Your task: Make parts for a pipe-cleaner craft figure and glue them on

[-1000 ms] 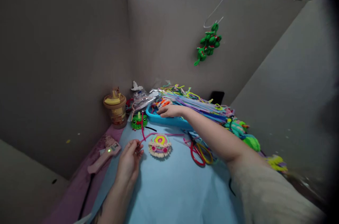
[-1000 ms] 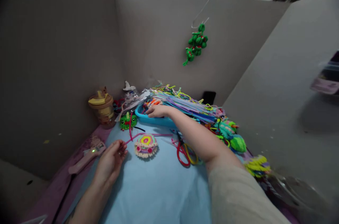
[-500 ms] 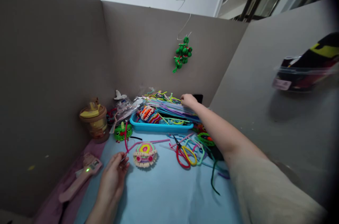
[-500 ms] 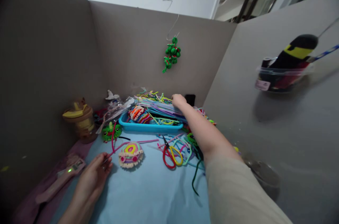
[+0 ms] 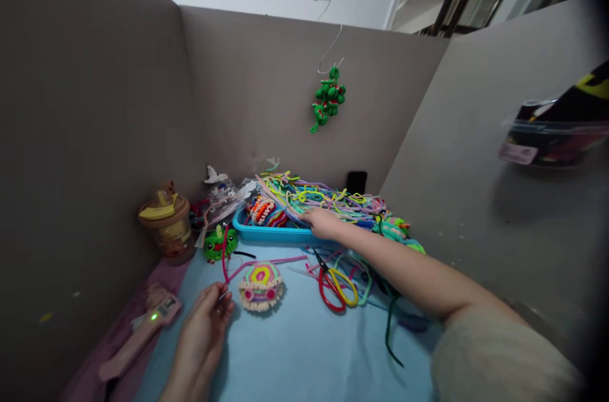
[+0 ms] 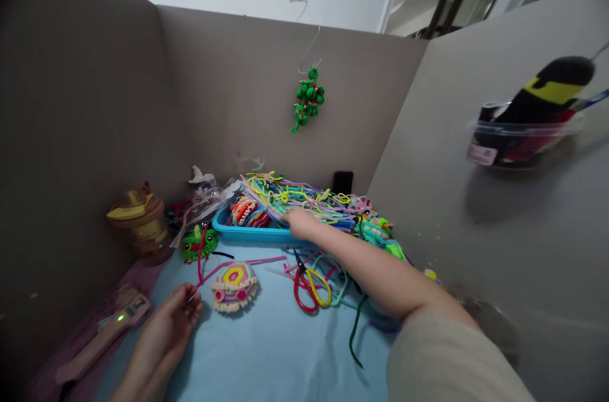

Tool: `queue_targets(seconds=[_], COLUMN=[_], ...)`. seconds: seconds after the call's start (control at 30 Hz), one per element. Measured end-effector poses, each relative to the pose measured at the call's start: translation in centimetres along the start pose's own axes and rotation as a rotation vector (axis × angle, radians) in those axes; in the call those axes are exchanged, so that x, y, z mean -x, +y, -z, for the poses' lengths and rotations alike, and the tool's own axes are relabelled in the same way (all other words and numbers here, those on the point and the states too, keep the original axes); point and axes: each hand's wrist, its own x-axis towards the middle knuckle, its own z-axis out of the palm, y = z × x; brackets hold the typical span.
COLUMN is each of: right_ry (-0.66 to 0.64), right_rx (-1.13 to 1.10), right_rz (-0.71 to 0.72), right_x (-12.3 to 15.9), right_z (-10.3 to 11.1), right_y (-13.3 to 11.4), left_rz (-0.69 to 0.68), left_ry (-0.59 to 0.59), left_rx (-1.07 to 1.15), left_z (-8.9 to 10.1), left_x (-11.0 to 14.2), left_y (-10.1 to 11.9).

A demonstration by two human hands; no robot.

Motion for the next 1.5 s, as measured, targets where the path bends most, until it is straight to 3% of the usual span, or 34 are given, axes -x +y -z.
queue_targets(seconds=[0.3, 0.53, 0.7, 0.77, 0.87, 1.0, 1.13, 1.3, 1.5], right_ry=[0.11, 0.232, 0.101, 0.129, 0.275, 0.35, 0.35, 0.377, 0.317], right_rx=[0.041, 0.061, 0.066, 0.029, -0.032, -0.091, -0.118, -0.017, 0.131], right_rz=[-0.02, -0.26, -0.321, -0.375, -0.475, -0.45, -0.46, -0.43, -0.286], right_x=[0.0, -1.4, -3.2, -3.8, -4.1, -3.9, -3.5, -3.2, -3.1], right_z=[0.9, 0.9, 0.5, 1.5, 4.0, 6.6, 7.0, 5.7, 4.7], right_y=[-0.4, -0.1, 2.0, 3.4, 5.9, 8.5, 9.2, 8.2, 5.3], left_rz=[0.0, 0.009, 0.012, 0.012, 0.014, 0.017, 0.017, 0.008, 0.002], left_ry=[0.023, 0.022, 0.024, 0.036, 0.036, 0.013, 0.008, 0.008, -0.002], left_rx=[0.005, 0.012, 0.012, 0.013, 0.01, 0.02, 0.019, 0.018, 0.025], left_z=[0.5, 0.3, 0.5, 0.6, 0.6, 0.6, 0.6, 0.4, 0.6], left_x=[-0.2, -0.2, -0.1, -0.1, -0.1, 0.0, 0.2, 0.3, 0.3], left_y=[0.2, 0.1, 0.2, 0.3, 0.4, 0.3, 0.3, 0.3, 0.2])
